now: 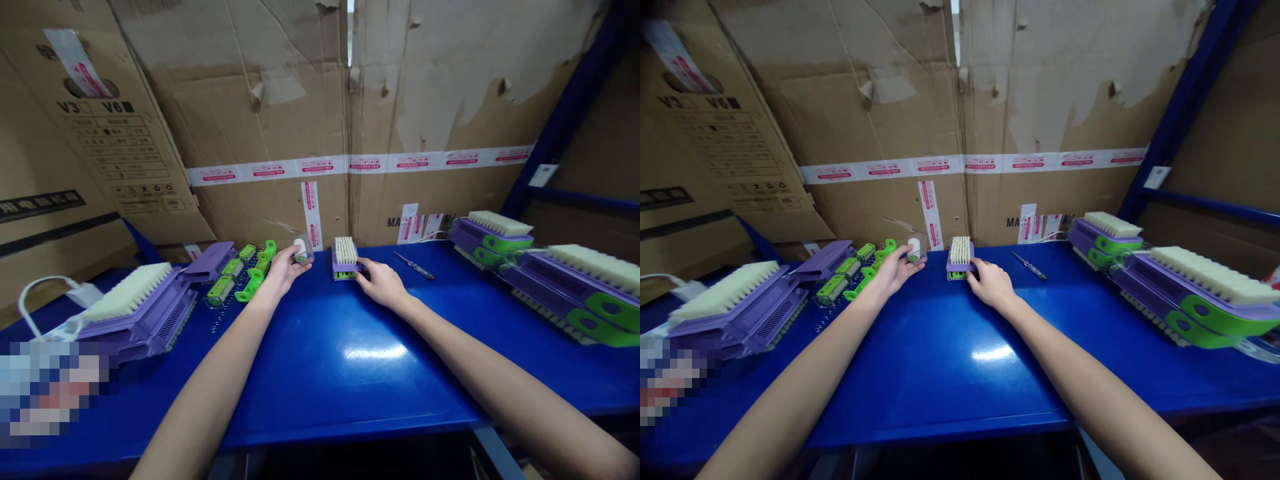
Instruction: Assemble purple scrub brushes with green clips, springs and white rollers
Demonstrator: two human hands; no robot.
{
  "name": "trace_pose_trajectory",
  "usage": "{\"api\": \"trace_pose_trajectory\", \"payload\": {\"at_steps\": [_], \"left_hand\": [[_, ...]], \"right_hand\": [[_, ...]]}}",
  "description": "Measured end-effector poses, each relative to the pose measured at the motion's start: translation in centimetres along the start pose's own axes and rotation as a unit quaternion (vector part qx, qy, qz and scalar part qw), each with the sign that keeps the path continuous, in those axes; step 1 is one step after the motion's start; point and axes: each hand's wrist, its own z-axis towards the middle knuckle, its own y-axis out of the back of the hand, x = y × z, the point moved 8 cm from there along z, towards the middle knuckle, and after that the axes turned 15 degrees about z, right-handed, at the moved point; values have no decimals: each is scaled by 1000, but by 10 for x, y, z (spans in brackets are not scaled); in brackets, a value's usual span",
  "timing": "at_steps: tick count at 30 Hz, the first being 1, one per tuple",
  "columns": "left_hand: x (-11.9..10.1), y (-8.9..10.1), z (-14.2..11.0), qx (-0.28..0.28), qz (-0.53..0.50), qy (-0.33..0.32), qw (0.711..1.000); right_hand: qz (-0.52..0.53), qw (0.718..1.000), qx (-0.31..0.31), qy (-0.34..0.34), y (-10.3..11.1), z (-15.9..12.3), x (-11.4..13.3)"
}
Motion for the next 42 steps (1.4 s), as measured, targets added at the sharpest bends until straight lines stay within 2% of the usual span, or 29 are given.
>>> {"api": "trace_pose_trajectory", "payload": {"at_steps": [5,8,10,11,12,14,16,17,19,22,24,26,31,34,37,40,42], "left_hand": [[2,0,0,-11,24,11,1000],[3,6,2,-30,102,8,994],[-1,13,2,-58,202,-14,977],[-5,16,1,-82,276,-36,957],[-11,19,-1,-108,362,-65,924],[-24,16,-8,-147,538,-124,821],[-30,6,-16,-152,665,-164,713],[-30,1,-19,-145,703,-174,674],[-29,-7,-23,-133,743,-184,629],[-31,-11,-26,-141,762,-196,602],[-34,-10,-28,-157,757,-206,600],[-38,-8,-28,-175,739,-214,614],[-42,-3,-28,-200,662,-197,695],[-41,-12,-28,-173,603,-211,749],[-37,-21,-29,-146,550,-224,791],[-31,-27,-28,-113,517,-217,820],[-25,-32,-27,-84,515,-207,828]], "right_hand": [[1,1000,1,4,0,0,0],[2,1000,2,3,0,0,0],[3,1000,2,6,1,-1,1],[4,1000,2,6,1,-1,1],[5,1000,2,6,1,-1,1],[5,1000,4,4,1,-1,1],[5,1000,5,2,1,0,1],[5,1000,5,1,1,0,1],[5,1000,5,2,1,0,1],[4,1000,5,0,1,0,0],[4,1000,4,1,1,-1,0],[5,1000,2,3,1,-1,1],[7,1000,1,5,1,0,0],[12,1000,-2,-1,0,0,-2],[53,999,1,12,0,-1,0],[138,987,48,61,-5,-3,8],[175,978,72,83,-8,-5,14]]}}
